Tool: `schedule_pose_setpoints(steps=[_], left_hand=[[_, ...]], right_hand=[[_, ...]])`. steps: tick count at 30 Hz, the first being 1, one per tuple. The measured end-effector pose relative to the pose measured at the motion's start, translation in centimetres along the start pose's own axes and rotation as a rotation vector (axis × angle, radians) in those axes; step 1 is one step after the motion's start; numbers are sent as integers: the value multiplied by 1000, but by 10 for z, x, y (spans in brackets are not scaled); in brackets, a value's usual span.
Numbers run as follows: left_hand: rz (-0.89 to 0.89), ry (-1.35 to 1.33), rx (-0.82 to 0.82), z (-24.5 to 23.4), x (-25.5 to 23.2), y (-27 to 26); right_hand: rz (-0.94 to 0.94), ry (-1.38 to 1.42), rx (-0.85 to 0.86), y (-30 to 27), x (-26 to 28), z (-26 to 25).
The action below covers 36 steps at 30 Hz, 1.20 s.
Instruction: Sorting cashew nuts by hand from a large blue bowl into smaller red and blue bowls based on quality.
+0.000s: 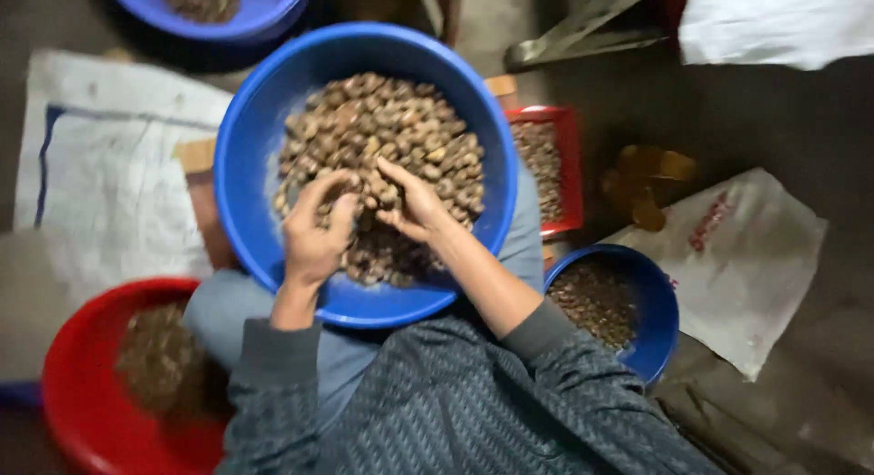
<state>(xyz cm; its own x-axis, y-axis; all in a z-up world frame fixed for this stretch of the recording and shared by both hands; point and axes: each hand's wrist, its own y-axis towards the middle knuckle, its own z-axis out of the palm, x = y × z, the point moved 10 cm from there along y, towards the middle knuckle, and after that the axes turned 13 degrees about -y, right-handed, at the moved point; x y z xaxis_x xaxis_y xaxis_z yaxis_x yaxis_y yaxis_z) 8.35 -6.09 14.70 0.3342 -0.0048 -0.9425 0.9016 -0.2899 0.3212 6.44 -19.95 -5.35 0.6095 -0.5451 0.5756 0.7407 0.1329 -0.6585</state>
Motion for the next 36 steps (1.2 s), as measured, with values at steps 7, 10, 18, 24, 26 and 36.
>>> schedule_pose_setpoints(steps=[7, 10, 18, 24, 26, 36], left_hand=[[-72, 302, 7, -3, 22, -3], [-76, 456, 88, 9, 41, -9], [-194, 543, 170, 13, 82, -24], [-233, 594, 238, 18, 96, -28], [-217, 606, 254, 20, 98, -31], [-231, 629, 273, 20, 105, -40]], right_hand=[[-351, -16, -28, -124, 106, -107], [-502, -53, -88, -163, 111, -201], [-150, 386, -939, -174, -175, -619], [-84, 592, -1240, -241, -238, -608], [49, 283, -1282, -246, -234, -576], [408, -965, -764, -131, -324, -551]])
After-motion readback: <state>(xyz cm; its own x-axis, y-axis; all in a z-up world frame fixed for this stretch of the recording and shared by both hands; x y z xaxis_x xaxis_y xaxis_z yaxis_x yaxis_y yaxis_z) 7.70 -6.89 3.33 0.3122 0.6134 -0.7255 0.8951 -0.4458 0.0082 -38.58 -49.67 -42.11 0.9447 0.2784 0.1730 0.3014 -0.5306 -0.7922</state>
